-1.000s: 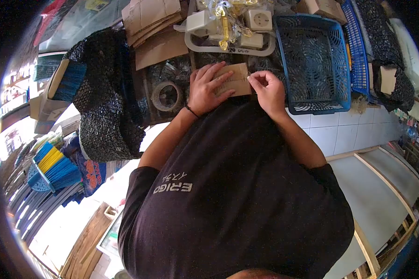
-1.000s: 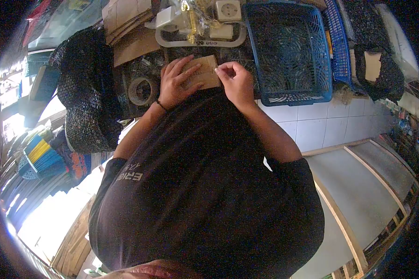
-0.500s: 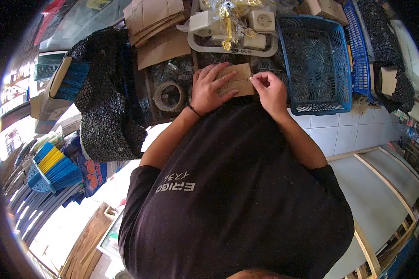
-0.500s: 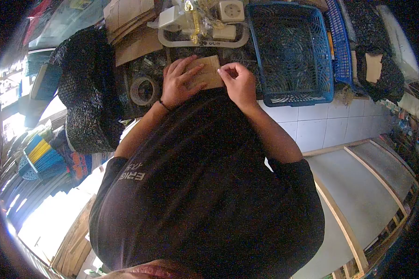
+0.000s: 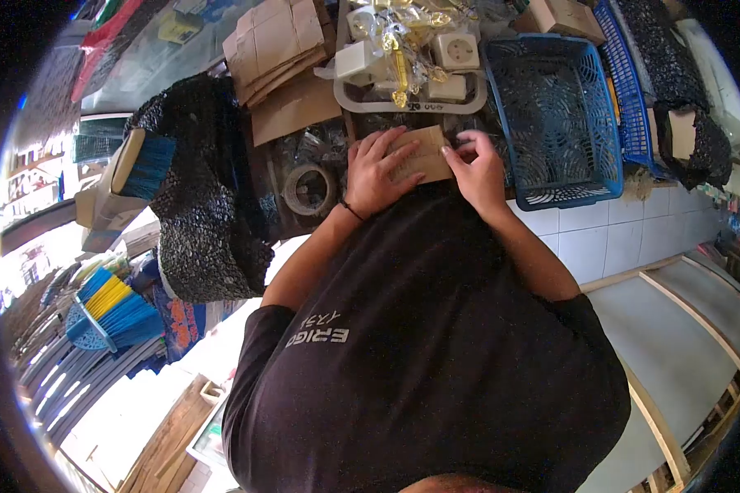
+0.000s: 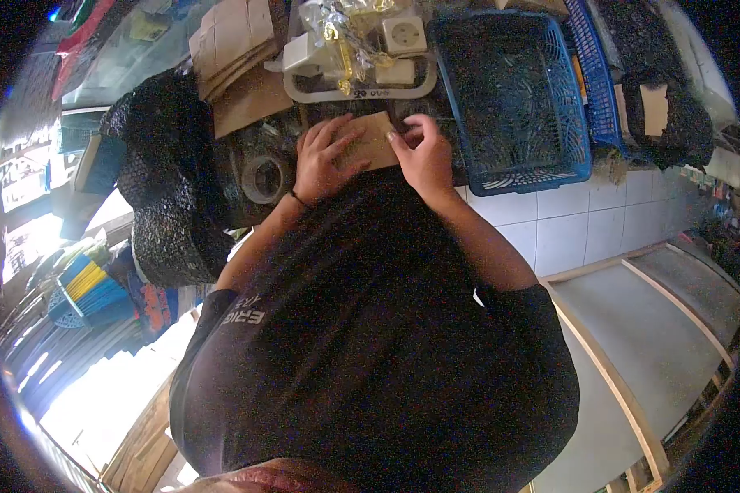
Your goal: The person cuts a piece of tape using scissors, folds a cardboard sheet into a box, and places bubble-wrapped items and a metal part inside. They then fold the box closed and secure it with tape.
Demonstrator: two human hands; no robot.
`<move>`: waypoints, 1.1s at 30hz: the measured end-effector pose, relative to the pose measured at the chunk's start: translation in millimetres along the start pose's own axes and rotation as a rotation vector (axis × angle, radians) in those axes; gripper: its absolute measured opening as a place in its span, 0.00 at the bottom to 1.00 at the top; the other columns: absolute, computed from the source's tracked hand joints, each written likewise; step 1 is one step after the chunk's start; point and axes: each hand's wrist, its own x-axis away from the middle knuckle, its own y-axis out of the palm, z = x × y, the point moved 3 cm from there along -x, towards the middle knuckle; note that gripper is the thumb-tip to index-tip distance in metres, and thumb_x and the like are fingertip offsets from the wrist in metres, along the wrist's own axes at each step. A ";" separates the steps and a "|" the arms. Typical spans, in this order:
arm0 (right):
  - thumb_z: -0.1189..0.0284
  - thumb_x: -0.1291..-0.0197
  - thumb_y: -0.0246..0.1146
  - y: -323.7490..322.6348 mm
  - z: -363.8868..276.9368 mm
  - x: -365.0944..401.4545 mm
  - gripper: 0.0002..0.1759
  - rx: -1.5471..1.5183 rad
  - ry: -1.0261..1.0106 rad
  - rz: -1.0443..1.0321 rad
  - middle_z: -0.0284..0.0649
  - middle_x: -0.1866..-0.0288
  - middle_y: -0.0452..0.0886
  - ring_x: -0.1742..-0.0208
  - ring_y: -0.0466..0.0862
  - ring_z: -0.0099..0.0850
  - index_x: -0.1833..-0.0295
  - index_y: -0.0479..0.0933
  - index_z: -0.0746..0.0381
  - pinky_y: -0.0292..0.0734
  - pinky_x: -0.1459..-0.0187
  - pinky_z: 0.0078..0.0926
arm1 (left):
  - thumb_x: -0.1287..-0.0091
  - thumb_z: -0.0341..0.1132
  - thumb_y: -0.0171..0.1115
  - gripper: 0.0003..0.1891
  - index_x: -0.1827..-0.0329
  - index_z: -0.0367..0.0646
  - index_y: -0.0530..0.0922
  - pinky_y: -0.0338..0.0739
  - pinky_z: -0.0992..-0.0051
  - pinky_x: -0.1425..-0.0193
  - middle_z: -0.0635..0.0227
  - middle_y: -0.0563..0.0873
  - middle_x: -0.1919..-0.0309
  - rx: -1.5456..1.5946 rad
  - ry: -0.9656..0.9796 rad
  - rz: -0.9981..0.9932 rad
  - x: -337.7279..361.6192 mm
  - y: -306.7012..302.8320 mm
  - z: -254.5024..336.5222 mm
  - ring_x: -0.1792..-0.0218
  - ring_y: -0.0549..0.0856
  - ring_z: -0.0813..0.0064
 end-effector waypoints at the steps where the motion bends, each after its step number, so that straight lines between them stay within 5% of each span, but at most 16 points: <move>1: 0.67 0.47 0.69 -0.2 -0.3 -1.1 0.16 0.012 0.007 0.001 0.40 0.74 0.80 0.73 0.81 0.36 0.58 0.75 0.65 0.75 0.69 0.33 | 0.53 0.45 0.73 0.27 0.47 0.56 0.80 0.66 0.60 0.41 0.70 0.76 0.41 0.002 0.002 -0.002 0.4 0.2 -0.4 0.44 0.75 0.62; 17: 0.64 0.45 0.69 -6.0 21.0 16.7 0.16 -0.072 0.052 -0.291 0.42 0.68 0.81 0.67 0.82 0.31 0.61 0.75 0.65 0.76 0.62 0.30 | 0.54 0.44 0.74 0.28 0.47 0.55 0.80 0.67 0.61 0.41 0.68 0.77 0.43 -0.063 0.017 -0.014 -1.2 0.6 3.0 0.45 0.75 0.61; 26: 0.56 0.36 0.57 18.3 32.0 -0.8 0.22 -0.077 0.095 -0.176 0.54 0.64 0.80 0.61 0.81 0.53 0.58 0.75 0.67 0.74 0.60 0.42 | 0.54 0.44 0.74 0.28 0.46 0.53 0.80 0.66 0.60 0.40 0.67 0.76 0.41 -0.047 0.027 -0.041 -0.3 4.1 0.9 0.43 0.74 0.59; 33: 0.56 0.33 0.52 28.2 49.1 2.7 0.23 0.005 0.209 -0.267 0.57 0.62 0.80 0.56 0.80 0.56 0.55 0.75 0.67 0.73 0.56 0.46 | 0.53 0.42 0.74 0.28 0.45 0.51 0.79 0.66 0.61 0.39 0.64 0.75 0.41 -0.073 0.057 -0.054 1.1 4.9 1.9 0.43 0.74 0.58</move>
